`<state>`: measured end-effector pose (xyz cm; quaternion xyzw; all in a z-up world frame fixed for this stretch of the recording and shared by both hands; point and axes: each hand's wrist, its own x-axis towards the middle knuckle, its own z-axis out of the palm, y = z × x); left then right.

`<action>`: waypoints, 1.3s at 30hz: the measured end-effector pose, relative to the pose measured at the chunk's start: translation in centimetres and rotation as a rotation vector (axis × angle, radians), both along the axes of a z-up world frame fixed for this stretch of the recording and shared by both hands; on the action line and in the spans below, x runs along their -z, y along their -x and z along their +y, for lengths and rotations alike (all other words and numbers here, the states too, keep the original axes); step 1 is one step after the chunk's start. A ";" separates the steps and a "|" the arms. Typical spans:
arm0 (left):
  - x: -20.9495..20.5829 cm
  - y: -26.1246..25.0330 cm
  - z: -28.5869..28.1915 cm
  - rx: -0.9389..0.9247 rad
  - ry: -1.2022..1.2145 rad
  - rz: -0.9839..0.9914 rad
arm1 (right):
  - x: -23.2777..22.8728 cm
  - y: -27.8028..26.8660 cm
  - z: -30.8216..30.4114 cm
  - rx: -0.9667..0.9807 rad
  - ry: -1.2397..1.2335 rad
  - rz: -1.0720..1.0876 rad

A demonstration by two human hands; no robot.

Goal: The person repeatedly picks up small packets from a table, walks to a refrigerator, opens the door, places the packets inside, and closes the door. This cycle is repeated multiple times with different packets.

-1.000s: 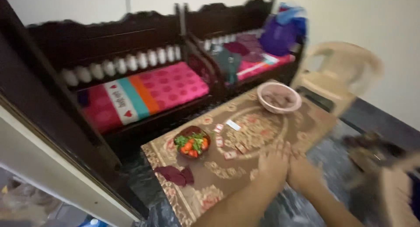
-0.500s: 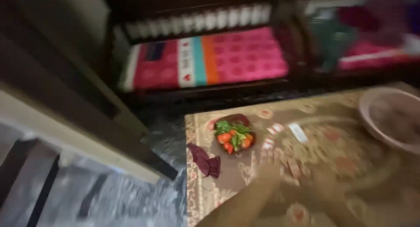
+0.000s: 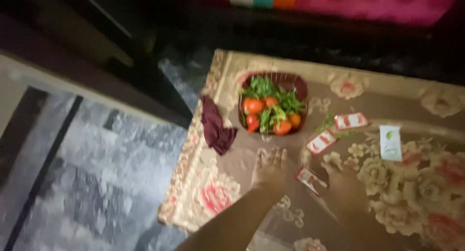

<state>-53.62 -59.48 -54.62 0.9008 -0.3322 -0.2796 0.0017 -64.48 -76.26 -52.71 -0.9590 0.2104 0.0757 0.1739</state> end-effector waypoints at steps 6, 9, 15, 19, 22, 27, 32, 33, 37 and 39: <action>4.3 1.5 -1.9 -0.038 0.006 -0.079 | 1.3 -1.7 -0.6 -0.027 0.052 0.209; 6.6 2.6 -2.6 -0.073 0.066 -0.186 | 3.3 -1.2 -1.1 -0.106 0.145 0.107; 1.4 2.3 -3.1 -0.146 -0.076 0.120 | 5.3 -0.5 -1.9 -0.245 0.286 -0.113; -1.4 1.2 -2.9 -0.159 -0.068 0.193 | 3.9 -0.1 -0.8 -0.209 0.186 -0.043; -1.9 0.9 -3.0 -0.143 -0.098 0.198 | 2.9 -0.2 0.0 -0.174 0.143 0.085; -2.3 0.7 -3.3 -0.177 -0.098 0.218 | 2.2 -1.1 0.8 -0.113 0.116 0.104; -0.9 0.8 -3.2 -0.162 -0.111 0.182 | 2.9 -0.2 0.6 -0.099 -0.010 -0.041; -0.4 1.0 -3.1 -0.154 -0.064 0.142 | 2.9 0.2 0.6 -0.084 -0.052 -0.092; 1.5 0.1 -3.0 -0.198 0.037 0.130 | 0.5 0.7 0.9 0.089 -0.282 -0.117; 1.3 -0.9 -3.4 -0.195 0.068 0.192 | -2.5 -0.1 -0.1 0.128 -0.396 0.023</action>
